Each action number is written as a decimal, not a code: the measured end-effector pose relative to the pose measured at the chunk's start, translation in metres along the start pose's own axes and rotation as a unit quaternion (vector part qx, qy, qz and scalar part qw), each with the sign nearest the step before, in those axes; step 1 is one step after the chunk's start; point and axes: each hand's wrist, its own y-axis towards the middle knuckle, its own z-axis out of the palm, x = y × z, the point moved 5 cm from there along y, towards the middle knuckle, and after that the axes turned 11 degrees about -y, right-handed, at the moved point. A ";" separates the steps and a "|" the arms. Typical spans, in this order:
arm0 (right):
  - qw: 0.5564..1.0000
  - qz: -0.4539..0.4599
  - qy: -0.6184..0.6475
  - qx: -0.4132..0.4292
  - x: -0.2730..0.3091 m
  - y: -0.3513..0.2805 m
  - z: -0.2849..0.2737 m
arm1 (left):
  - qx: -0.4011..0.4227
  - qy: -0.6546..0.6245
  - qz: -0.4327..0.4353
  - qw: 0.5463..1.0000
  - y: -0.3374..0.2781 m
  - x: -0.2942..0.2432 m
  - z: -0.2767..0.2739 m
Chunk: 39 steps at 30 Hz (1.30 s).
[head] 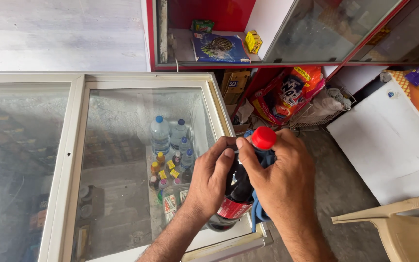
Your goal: Wiping beverage bottles with a cloth and placing them into a glass-top freezer.
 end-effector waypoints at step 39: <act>0.996 0.008 0.056 0.065 -0.022 0.003 0.001 | 0.048 -0.036 -0.014 0.998 0.021 0.019 0.006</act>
